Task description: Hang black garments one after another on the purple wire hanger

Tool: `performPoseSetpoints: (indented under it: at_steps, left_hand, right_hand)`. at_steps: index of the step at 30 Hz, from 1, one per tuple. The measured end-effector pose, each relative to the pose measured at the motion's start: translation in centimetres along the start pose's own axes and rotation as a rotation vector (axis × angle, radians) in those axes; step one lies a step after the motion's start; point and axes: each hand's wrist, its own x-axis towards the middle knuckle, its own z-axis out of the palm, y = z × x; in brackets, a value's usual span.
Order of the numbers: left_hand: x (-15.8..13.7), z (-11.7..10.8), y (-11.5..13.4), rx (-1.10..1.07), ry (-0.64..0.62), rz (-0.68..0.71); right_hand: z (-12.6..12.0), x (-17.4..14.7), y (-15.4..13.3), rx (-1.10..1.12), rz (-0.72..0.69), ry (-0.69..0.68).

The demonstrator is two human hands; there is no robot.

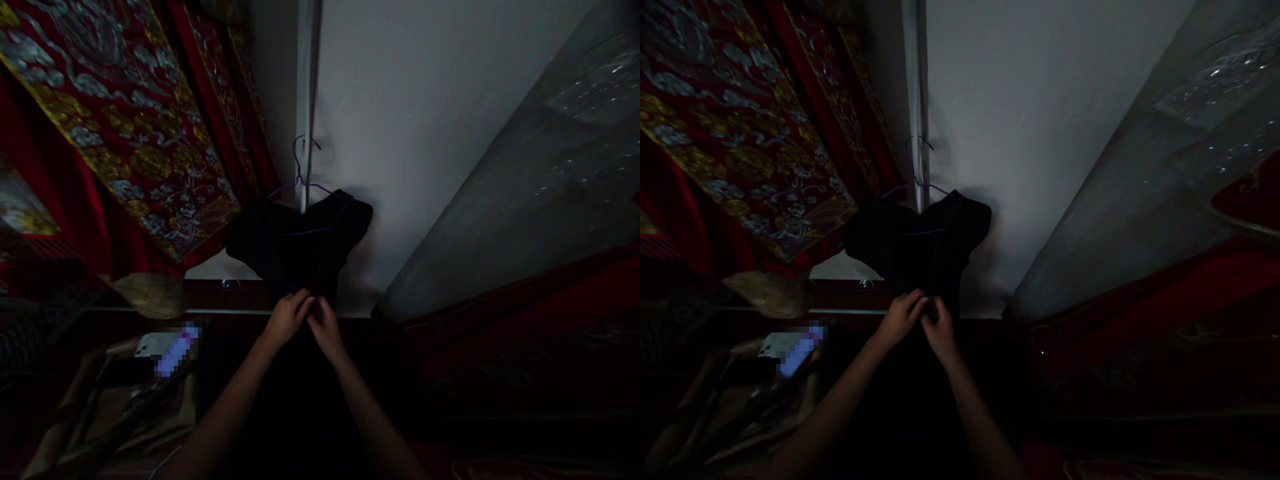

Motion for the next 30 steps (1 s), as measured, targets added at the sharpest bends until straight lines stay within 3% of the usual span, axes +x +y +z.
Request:
performPoseSetpoints:
  at_steps: [7,15,22,26,30]
  left_hand:
    - [0.9,-1.2,0.1,-0.052,0.0,0.134]
    - [1.1,-2.0,0.8,-0.057,-0.177,0.324]
    - [1.7,-3.2,1.6,0.041,-0.246,0.416]
    - [1.6,-3.3,1.7,-0.024,-0.213,0.48]
    - [1.9,-3.7,1.9,-0.186,-0.075,0.434]
  right_hand:
    - [-0.5,-1.6,-1.0,-0.096,0.027,0.112]
    - [-1.7,-2.7,-2.9,-0.094,0.052,0.121]
    - [-2.7,-2.6,-4.2,-0.135,0.032,0.099]
    - [-2.7,-2.6,-4.1,-0.113,0.031,0.097]
    - [-2.5,-2.9,-3.7,-0.113,0.055,0.072]
